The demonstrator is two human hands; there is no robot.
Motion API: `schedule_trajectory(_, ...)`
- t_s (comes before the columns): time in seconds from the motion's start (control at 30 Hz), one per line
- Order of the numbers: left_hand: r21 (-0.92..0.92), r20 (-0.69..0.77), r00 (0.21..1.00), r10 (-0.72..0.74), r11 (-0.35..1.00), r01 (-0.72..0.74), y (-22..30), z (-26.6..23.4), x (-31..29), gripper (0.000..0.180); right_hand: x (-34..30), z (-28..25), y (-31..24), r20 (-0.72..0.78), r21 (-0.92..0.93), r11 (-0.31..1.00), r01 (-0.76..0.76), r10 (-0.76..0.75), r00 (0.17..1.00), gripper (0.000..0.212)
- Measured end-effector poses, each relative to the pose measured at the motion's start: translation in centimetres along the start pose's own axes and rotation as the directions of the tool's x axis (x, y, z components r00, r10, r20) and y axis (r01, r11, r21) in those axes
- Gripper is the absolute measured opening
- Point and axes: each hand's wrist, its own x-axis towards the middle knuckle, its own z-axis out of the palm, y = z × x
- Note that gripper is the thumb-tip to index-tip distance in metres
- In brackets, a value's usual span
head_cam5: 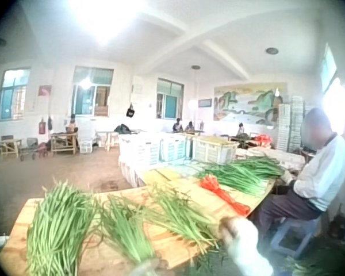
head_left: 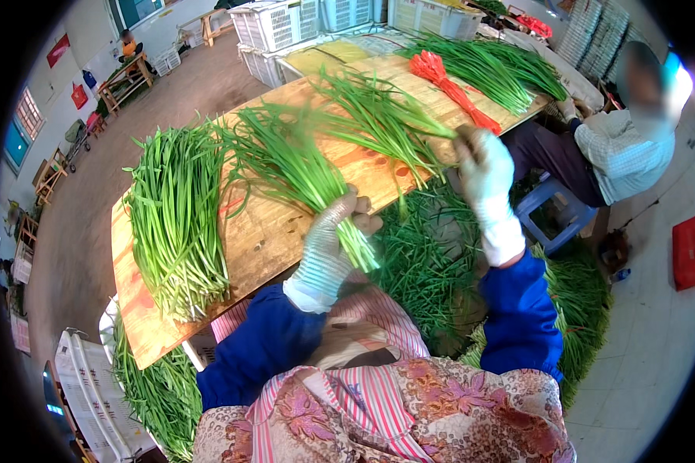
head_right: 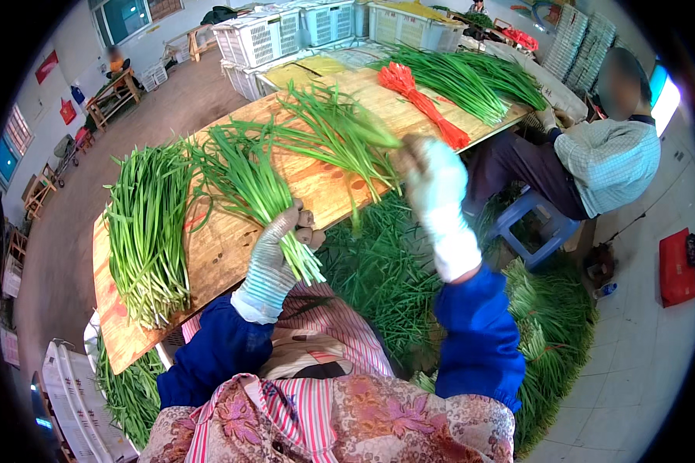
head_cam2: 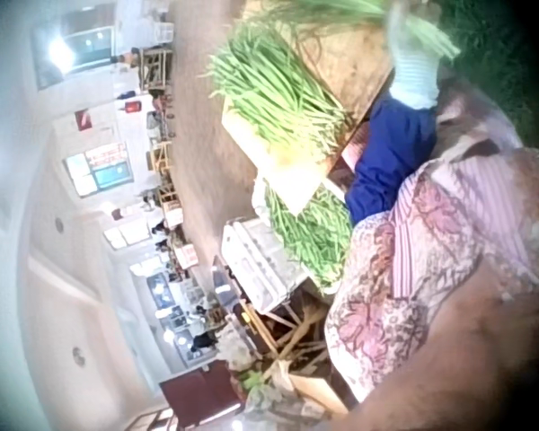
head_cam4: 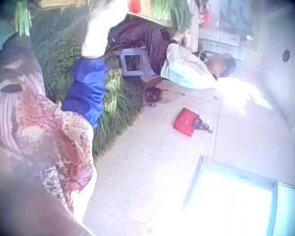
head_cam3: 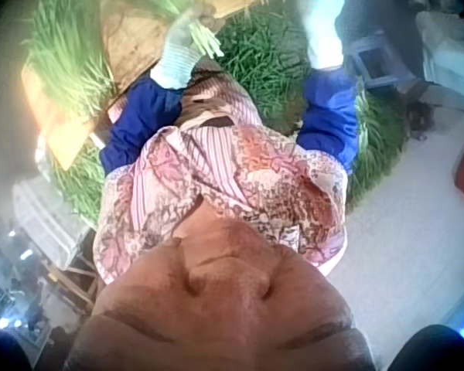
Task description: The person bundles bunches of long green stalks together on a wooden table by hand, occasionally using a red band to tie them. They move finished bundles from a crate to the table, sort through the stalks, and place tied bundles into a separate white bin.
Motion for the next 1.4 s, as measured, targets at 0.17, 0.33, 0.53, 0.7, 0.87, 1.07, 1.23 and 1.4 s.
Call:
schedule_trajectory(0.17,0.079,-0.111,0.990,-0.088,0.992,0.097,-1.3,0.9,-0.6,0.023,-3.6,-0.8,-6.6,0.279,0.270,0.838,0.475,-0.540,0.794,0.026)
schedule_trajectory(0.33,0.108,-0.122,0.965,-0.234,0.963,0.247,-1.9,-1.1,-0.7,0.024,-6.6,-0.8,-6.7,0.291,0.386,0.822,0.418,-0.538,0.791,0.027)
schedule_trajectory(0.53,0.133,-0.072,0.980,-0.183,0.972,0.191,-3.0,-0.8,-1.2,0.023,-6.9,-2.0,-4.7,0.735,0.536,0.428,-0.728,0.188,0.652,0.030)
schedule_trajectory(0.7,0.113,-0.038,0.994,-0.102,0.988,0.106,-3.0,0.7,-1.0,0.031,-6.5,-0.9,-7.3,0.733,0.474,0.325,-0.819,0.369,0.571,0.015)
schedule_trajectory(0.87,0.101,-0.048,0.998,-0.029,0.994,0.033,-1.7,0.6,-0.6,0.032,-10.7,-2.7,-1.0,0.708,0.098,0.828,-0.552,0.331,0.623,0.014)
schedule_trajectory(1.07,0.069,-0.119,0.993,-0.014,0.997,0.022,-2.9,1.1,-0.1,0.027,-6.2,-4.3,-4.9,0.282,0.261,0.951,0.164,-0.237,0.930,0.042)
schedule_trajectory(1.23,0.025,-0.091,0.994,-0.053,0.998,0.056,-3.1,1.0,0.9,0.029,-6.4,-1.3,-6.6,0.308,0.201,0.879,0.434,-0.477,0.823,0.022)
schedule_trajectory(1.4,0.069,-0.046,0.999,0.027,0.997,-0.023,0.4,0.9,1.0,0.018,-10.5,-3.5,-1.1,0.798,0.377,0.922,-0.092,-0.273,0.537,0.017)
